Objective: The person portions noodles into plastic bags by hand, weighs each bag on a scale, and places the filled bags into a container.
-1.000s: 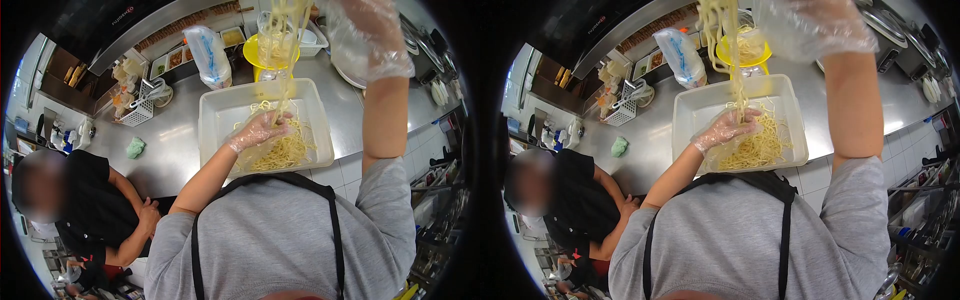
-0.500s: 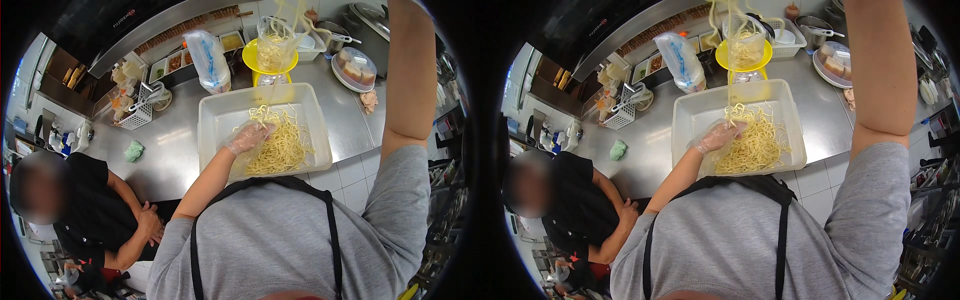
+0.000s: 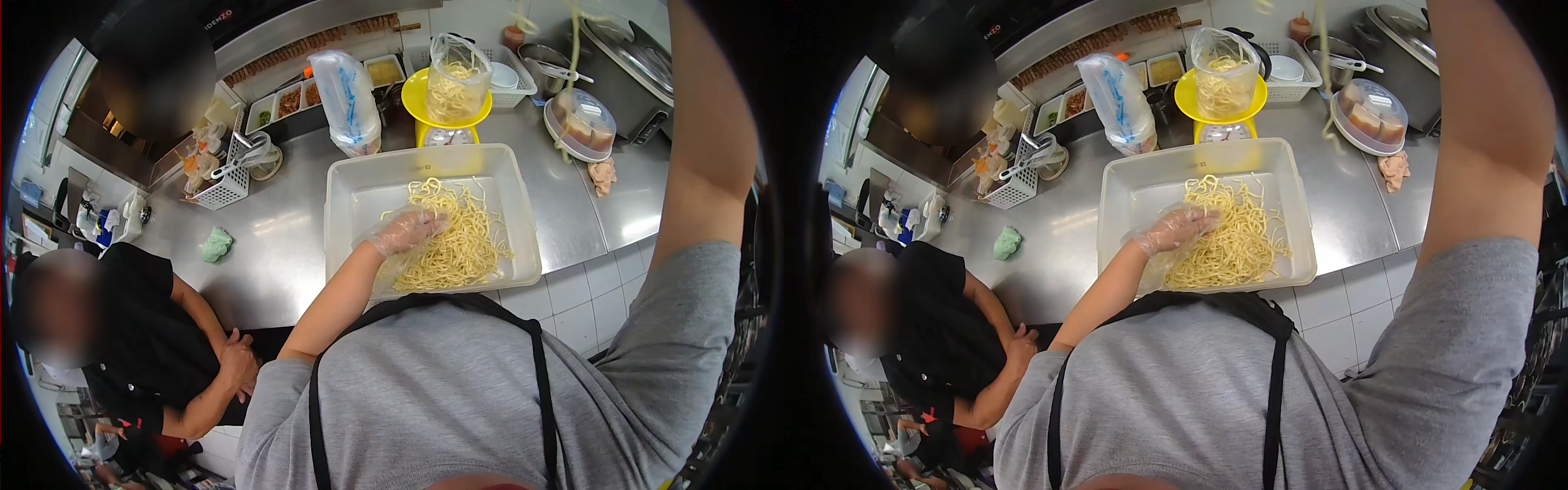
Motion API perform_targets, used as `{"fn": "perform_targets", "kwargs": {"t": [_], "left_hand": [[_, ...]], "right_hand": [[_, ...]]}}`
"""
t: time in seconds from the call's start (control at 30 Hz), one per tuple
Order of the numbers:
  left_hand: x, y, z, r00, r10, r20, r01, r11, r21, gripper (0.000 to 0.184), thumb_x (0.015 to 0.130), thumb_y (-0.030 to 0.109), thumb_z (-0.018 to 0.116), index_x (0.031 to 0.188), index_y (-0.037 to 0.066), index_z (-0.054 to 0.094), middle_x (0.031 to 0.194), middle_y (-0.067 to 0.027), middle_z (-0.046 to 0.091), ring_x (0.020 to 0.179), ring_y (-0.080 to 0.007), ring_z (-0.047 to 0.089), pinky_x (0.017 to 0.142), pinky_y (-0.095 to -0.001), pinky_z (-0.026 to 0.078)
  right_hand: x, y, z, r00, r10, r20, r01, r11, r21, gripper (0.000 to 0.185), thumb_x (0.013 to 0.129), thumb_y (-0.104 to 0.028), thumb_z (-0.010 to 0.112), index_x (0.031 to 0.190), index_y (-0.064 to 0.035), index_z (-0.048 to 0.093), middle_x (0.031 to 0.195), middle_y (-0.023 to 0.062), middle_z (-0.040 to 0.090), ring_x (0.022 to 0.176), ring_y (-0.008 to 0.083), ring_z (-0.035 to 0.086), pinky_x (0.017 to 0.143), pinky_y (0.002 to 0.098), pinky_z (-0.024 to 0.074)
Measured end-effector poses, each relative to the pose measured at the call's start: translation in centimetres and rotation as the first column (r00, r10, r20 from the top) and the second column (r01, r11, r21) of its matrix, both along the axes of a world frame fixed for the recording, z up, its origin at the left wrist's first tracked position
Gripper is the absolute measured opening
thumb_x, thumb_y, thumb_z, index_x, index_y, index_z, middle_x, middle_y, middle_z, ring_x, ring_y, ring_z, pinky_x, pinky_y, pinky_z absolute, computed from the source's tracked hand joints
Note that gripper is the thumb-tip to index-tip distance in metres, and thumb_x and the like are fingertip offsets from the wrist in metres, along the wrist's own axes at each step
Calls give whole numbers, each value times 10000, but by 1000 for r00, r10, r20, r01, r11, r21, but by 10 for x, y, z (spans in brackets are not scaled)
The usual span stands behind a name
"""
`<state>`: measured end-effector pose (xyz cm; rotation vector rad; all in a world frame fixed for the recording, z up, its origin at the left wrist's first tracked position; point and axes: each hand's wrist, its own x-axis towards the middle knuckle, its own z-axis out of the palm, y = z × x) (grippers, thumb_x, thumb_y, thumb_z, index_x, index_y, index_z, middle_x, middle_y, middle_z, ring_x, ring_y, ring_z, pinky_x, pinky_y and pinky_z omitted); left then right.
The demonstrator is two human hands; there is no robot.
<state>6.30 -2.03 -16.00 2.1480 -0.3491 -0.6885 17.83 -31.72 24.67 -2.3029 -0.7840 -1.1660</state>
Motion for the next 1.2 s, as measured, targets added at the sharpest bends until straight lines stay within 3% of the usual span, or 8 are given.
{"fn": "perform_targets", "kwargs": {"t": [0.2,0.27,0.53,0.77,0.97,1.03,1.13,1.2], "left_hand": [[2,4,15,974,-215,77,212,976,47,502,841,326,589,1263,86,463,1092,-104,540,1063,-218,496,962,-327,370],[-1,7,22,833,-89,546,182,976,-118,520,798,297,632,1239,82,460,1120,-99,481,1034,-242,485,948,-357,375],[54,-11,155,420,427,801,-193,904,-381,356,872,339,512,1152,122,548,1240,-155,453,1178,-318,370,998,-416,318],[162,-47,143,671,366,645,-326,927,-187,393,753,238,615,1111,77,587,1147,-159,566,1112,-344,497,960,-370,385],[116,-39,177,778,455,432,-93,764,-638,511,684,-28,568,1190,22,521,1146,-126,569,924,-195,588,783,-300,489],[84,-30,189,938,333,97,-47,399,-916,548,704,-18,568,1241,17,468,1200,-106,532,868,-162,586,693,-280,507],[70,-23,159,976,184,113,40,362,-931,565,730,-8,554,1278,36,428,1260,-87,478,804,-124,567,652,-261,507],[45,-9,134,988,107,108,21,611,-791,562,740,2,533,1289,42,418,1283,-75,454,808,-99,548,652,-249,506]], "right_hand": [[12,-23,7,994,-109,-15,108,993,-46,89,813,-92,605,893,-72,570,781,24,569,714,116,538,636,246,478],[17,-31,6,989,-145,-21,143,987,-70,91,813,-94,604,895,-71,571,783,27,570,716,119,540,639,249,478],[72,-87,-3,974,-196,-111,179,972,-150,101,814,-105,603,903,-71,572,791,35,574,727,131,546,648,260,481],[101,-92,-21,951,-219,-220,184,968,-169,110,814,-115,602,911,-70,574,799,43,577,736,141,552,656,270,483],[106,-88,-22,946,-222,-238,187,969,-158,119,814,-123,601,917,-70,575,805,49,580,744,150,557,663,278,485],[107,-87,-23,947,-216,-240,181,971,-158,122,814,-126,601,919,-70,576,807,51,581,747,152,558,665,281,486],[108,-85,-22,948,-213,-237,179,972,-155,126,814,-130,600,922,-69,576,810,54,583,751,157,561,668,285,486],[106,-84,-24,949,-209,-236,176,972,-156,129,814,-133,600,924,-69,577,812,56,583,753,160,562,671,288,487]]}}
